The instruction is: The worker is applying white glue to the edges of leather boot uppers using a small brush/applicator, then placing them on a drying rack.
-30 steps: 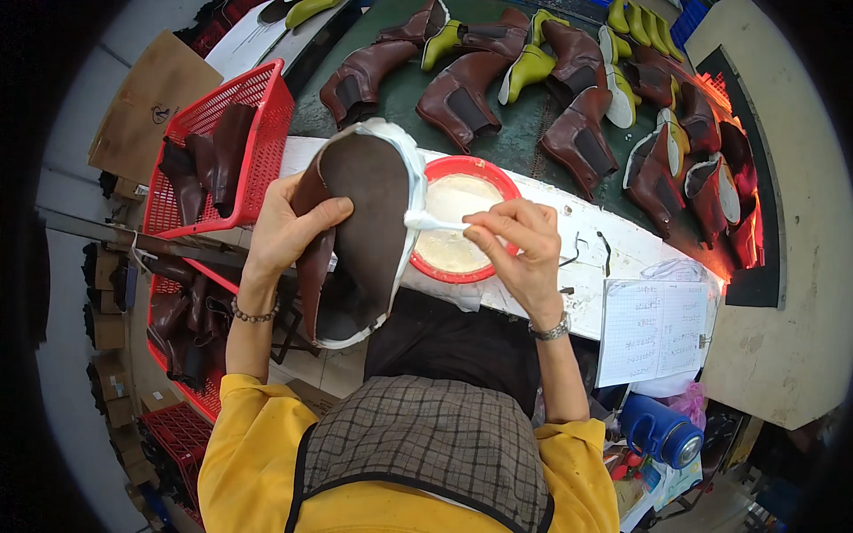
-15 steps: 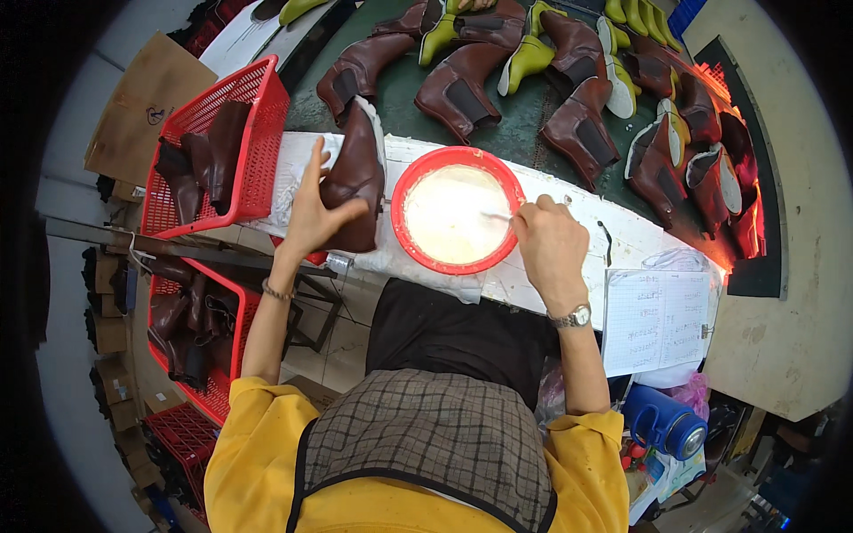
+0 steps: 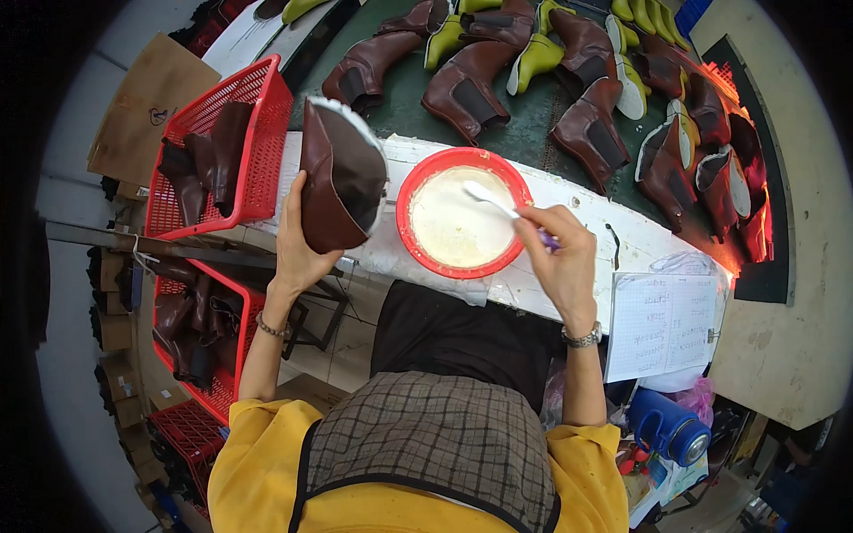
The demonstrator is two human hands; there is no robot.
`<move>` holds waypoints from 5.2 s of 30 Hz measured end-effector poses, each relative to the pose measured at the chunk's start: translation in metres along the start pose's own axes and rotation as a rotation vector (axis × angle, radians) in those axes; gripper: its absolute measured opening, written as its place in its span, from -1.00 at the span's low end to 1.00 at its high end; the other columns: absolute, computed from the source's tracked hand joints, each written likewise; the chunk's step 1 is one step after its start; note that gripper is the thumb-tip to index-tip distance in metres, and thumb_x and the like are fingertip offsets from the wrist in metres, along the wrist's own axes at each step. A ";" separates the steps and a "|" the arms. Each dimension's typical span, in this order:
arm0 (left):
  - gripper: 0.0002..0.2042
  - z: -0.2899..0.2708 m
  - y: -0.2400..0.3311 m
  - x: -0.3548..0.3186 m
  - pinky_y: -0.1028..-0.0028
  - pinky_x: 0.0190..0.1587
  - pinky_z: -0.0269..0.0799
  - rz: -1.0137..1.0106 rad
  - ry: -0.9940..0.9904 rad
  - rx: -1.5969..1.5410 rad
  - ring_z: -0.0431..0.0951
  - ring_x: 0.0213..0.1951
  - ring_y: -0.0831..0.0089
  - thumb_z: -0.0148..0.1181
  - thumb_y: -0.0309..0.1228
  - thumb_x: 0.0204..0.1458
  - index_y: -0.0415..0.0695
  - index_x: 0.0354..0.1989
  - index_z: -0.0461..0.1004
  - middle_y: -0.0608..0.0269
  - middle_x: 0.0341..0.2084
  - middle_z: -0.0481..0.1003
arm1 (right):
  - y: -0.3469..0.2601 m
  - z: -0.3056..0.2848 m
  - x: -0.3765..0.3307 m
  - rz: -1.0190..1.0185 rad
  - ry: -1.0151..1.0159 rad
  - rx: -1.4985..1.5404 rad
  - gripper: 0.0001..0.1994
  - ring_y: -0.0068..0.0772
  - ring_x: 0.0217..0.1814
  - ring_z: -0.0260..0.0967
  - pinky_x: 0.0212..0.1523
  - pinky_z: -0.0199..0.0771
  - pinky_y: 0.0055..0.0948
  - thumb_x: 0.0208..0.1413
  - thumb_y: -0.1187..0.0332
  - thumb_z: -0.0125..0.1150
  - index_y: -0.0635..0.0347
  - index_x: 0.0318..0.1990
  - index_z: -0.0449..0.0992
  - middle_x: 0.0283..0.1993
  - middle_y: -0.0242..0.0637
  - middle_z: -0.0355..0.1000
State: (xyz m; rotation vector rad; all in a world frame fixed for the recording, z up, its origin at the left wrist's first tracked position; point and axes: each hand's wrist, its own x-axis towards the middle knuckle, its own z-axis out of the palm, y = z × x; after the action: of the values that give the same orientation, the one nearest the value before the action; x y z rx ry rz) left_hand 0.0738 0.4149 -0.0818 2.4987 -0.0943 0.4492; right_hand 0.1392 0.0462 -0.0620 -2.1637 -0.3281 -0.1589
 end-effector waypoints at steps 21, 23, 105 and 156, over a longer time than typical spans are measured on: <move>0.04 0.007 0.054 0.038 0.13 0.13 0.37 0.529 0.435 -0.127 0.41 0.14 -0.08 0.56 -0.61 -0.36 -0.02 0.43 0.12 -0.21 0.22 0.30 | -0.042 0.005 0.012 -0.339 -0.020 0.184 -0.83 -0.69 -0.41 0.41 -0.51 0.21 -0.67 -0.02 0.56 0.48 0.20 -0.23 0.73 -0.33 -0.39 0.56; 0.03 0.011 0.051 0.046 0.12 0.13 0.37 0.563 0.456 -0.081 0.41 0.14 -0.08 0.56 -0.61 -0.38 0.00 0.41 0.16 -0.20 0.22 0.30 | -0.046 0.002 0.006 -0.306 -0.058 0.165 -0.84 -0.63 -0.40 0.44 -0.46 0.32 -0.63 -0.02 0.54 0.49 0.22 -0.24 0.73 -0.34 -0.36 0.57; -0.09 0.088 0.075 0.096 -0.08 0.28 0.35 -0.329 -0.429 -1.695 0.38 0.29 -0.04 0.41 -0.29 -0.04 -0.21 0.48 0.04 -0.13 0.35 0.27 | 0.045 -0.058 0.027 -0.393 0.171 0.227 -0.88 -0.54 -0.29 0.45 -0.12 0.22 -0.36 -0.01 0.20 0.48 -0.04 -0.36 0.75 -0.38 -0.52 0.52; -0.85 0.133 -0.175 0.336 0.42 -0.66 0.44 -0.917 0.634 -1.388 0.61 -0.52 0.13 0.19 -0.41 0.03 -0.24 -0.34 0.42 0.10 -0.48 0.52 | 0.156 -0.077 -0.035 0.450 0.390 0.567 -0.81 -0.78 -0.67 0.09 -0.74 0.06 -0.69 0.43 0.38 0.01 0.28 0.02 0.47 -0.45 -0.47 0.31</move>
State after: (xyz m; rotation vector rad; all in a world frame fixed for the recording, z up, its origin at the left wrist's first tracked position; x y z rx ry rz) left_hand 0.4579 0.4942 -0.1652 0.8035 0.7065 0.4799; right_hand 0.1517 -0.1085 -0.1484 -1.5494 0.3092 -0.1981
